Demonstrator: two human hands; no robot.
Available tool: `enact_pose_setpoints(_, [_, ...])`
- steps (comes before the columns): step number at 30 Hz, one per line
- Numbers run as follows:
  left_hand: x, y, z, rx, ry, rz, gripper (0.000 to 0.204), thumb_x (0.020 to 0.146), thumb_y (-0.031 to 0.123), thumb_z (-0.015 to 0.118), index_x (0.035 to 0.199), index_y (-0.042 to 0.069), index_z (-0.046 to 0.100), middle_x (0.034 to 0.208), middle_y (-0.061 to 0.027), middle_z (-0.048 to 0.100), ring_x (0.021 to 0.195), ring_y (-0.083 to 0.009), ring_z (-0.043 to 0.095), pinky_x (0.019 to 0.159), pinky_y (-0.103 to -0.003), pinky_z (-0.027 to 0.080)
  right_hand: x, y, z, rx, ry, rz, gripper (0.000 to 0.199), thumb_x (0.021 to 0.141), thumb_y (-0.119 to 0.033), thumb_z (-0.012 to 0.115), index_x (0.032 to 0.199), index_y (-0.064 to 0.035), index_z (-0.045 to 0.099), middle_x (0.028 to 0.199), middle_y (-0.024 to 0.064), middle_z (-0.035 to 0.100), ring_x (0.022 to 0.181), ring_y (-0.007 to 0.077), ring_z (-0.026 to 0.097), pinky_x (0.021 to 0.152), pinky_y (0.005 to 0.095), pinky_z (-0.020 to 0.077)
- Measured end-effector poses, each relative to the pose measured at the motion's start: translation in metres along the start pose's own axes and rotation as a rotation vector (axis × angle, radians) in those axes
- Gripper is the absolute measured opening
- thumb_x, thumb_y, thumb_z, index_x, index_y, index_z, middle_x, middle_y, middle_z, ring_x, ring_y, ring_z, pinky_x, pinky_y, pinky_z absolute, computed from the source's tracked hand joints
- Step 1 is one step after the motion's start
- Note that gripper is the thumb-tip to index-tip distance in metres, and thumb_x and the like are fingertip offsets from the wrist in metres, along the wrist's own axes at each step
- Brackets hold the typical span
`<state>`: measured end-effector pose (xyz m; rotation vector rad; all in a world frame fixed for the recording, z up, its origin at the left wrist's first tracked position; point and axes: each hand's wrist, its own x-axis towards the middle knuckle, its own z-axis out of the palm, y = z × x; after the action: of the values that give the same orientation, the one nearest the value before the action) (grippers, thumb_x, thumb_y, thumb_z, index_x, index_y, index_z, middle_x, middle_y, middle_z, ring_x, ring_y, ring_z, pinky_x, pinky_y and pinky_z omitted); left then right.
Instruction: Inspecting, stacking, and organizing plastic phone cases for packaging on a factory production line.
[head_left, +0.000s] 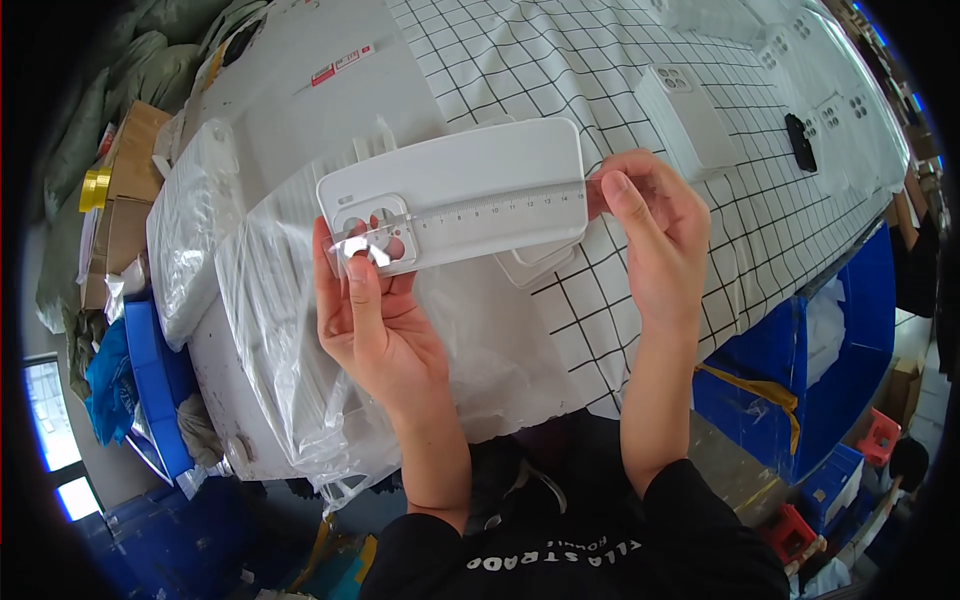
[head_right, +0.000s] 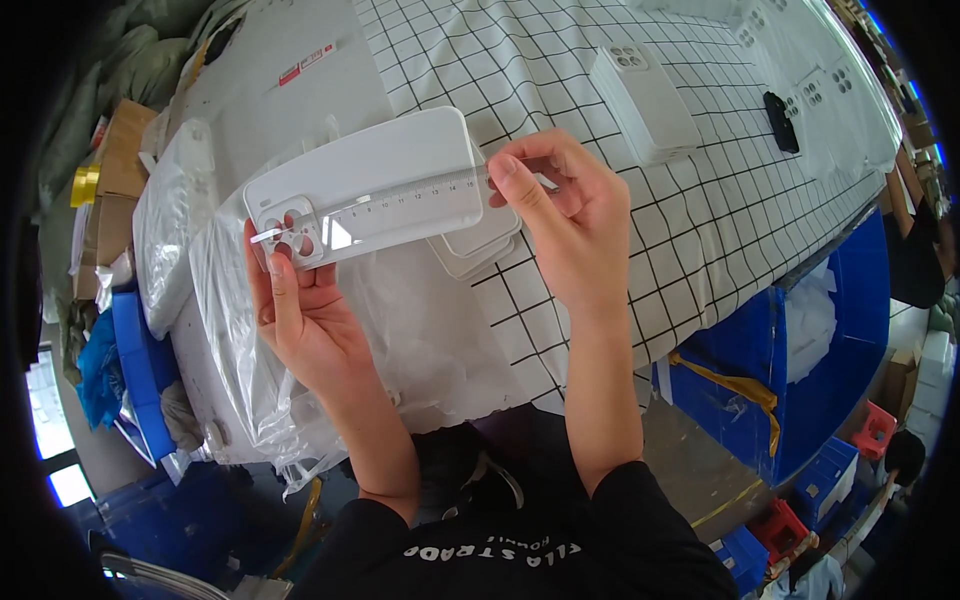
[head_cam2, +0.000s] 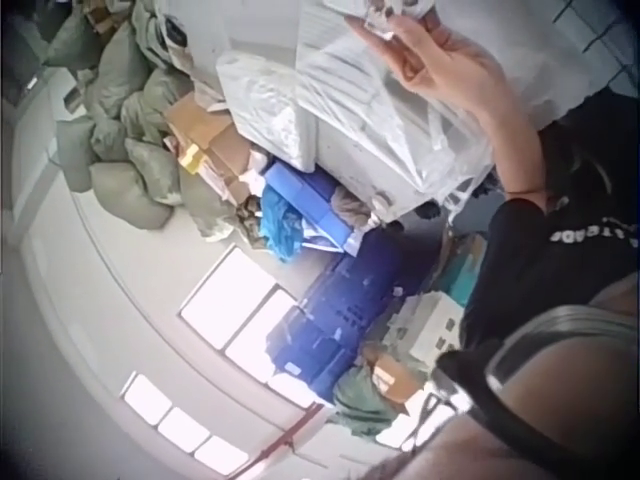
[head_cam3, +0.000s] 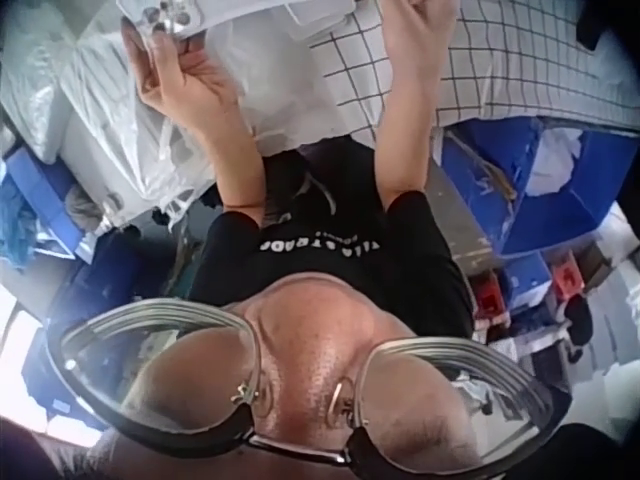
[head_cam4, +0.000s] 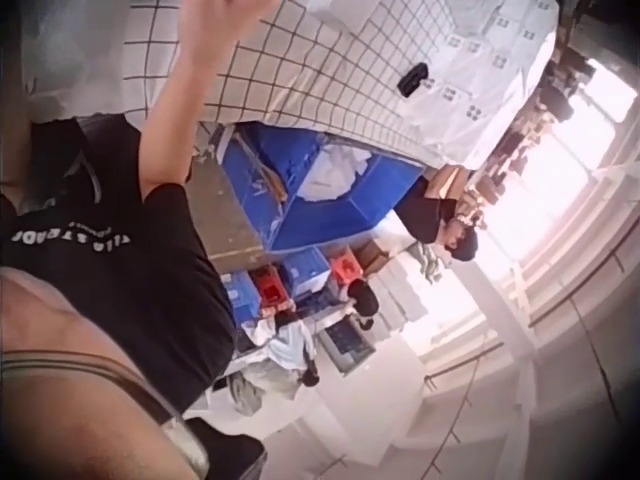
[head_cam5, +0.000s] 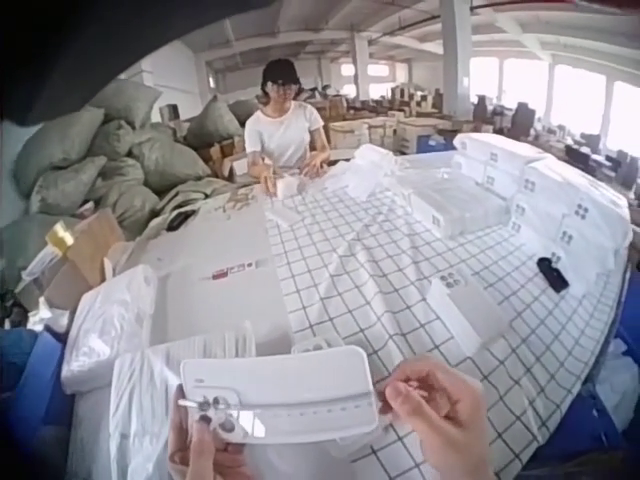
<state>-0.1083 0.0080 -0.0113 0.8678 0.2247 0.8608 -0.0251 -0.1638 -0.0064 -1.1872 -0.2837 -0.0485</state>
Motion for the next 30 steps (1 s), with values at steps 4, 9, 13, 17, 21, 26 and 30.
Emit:
enact_pose_setpoints(4, [-0.011, 0.006, 0.005, 0.060, -0.034, 0.016, 0.045, 0.095, 0.004, 0.057, 0.137, -0.007, 0.044, 0.110, -0.0166, 0.065, 0.091, -0.0222, 0.068, 0.078, -0.032, 0.059, -0.011, -0.049, -0.036, 0.036, 0.027, -0.301, 0.012, 0.094, -0.005, 0.058, 0.102, 0.0050, 0.057, 0.094, 0.0090, 0.061, 0.073, 0.0136, 0.059, 0.058, 0.0249, 0.0487])
enact_pose_setpoints(9, [-0.022, 0.011, 0.006, 0.109, -0.196, -0.064, 0.039, 0.094, 0.006, 0.059, 0.131, -0.006, 0.052, 0.102, -0.0164, 0.067, 0.085, -0.0223, 0.069, 0.072, -0.029, 0.060, -0.041, -0.109, -0.093, 0.060, 0.237, -0.337, 0.029, 0.093, -0.004, 0.058, 0.119, 0.0056, 0.051, 0.096, 0.0043, 0.049, 0.083, 0.0132, 0.046, 0.066, 0.0195, 0.0423])
enact_pose_setpoints(13, [-0.032, 0.010, 0.018, 0.126, -0.309, -0.203, 0.038, 0.094, 0.010, 0.062, 0.128, -0.006, 0.055, 0.098, -0.0152, 0.068, 0.088, -0.0210, 0.069, 0.073, -0.029, 0.060, -0.086, -0.110, -0.120, -0.106, -0.119, 0.026, 0.038, 0.085, 0.005, 0.060, 0.122, 0.0041, 0.051, 0.104, 0.0076, 0.053, 0.098, 0.0211, 0.062, 0.070, 0.0257, 0.0532])
enact_pose_setpoints(17, [-0.045, 0.016, 0.029, 0.219, -0.367, -0.294, 0.035, 0.093, 0.009, 0.063, 0.124, -0.006, 0.058, 0.096, -0.0150, 0.069, 0.084, -0.0207, 0.069, 0.069, -0.028, 0.060, -0.118, -0.091, -0.081, -0.199, -0.189, 0.471, 0.046, 0.082, 0.000, 0.062, 0.126, 0.0019, 0.048, 0.109, 0.0098, 0.049, 0.105, 0.0184, 0.053, 0.076, 0.0256, 0.0467])
enact_pose_setpoints(21, [-0.060, 0.012, 0.039, 0.254, -0.412, -0.387, 0.032, 0.092, 0.007, 0.065, 0.121, -0.005, 0.061, 0.096, -0.0146, 0.070, 0.080, -0.0197, 0.070, 0.065, -0.026, 0.057, -0.127, -0.084, -0.063, -1.078, -0.128, 0.103, 0.055, 0.077, -0.009, 0.071, 0.127, -0.0017, 0.048, 0.114, 0.0141, 0.051, 0.109, 0.0225, 0.054, 0.081, 0.0326, 0.0474])
enact_pose_setpoints(26, [-0.070, -0.003, 0.046, 0.183, -0.366, -0.479, 0.028, 0.091, 0.008, 0.065, 0.117, -0.005, 0.063, 0.098, -0.0161, 0.070, 0.078, -0.0200, 0.070, 0.060, -0.025, 0.056, -0.115, -0.085, -0.056, -1.276, -0.119, -0.148, 0.079, 0.059, -0.020, 0.081, 0.129, -0.0053, 0.046, 0.119, 0.0158, 0.049, 0.104, 0.0301, 0.054, 0.086, 0.0399, 0.0465])
enact_pose_setpoints(30, [-0.065, -0.019, 0.038, 0.152, -0.292, -0.484, 0.028, 0.092, 0.009, 0.065, 0.116, -0.005, 0.062, 0.100, -0.0172, 0.070, 0.077, -0.0214, 0.070, 0.059, -0.027, 0.057, -0.106, -0.083, -0.056, -1.347, -0.250, -0.124, 0.090, 0.050, -0.022, 0.083, 0.130, -0.0060, 0.045, 0.120, 0.0147, 0.049, 0.103, 0.0334, 0.053, 0.087, 0.0425, 0.0460])
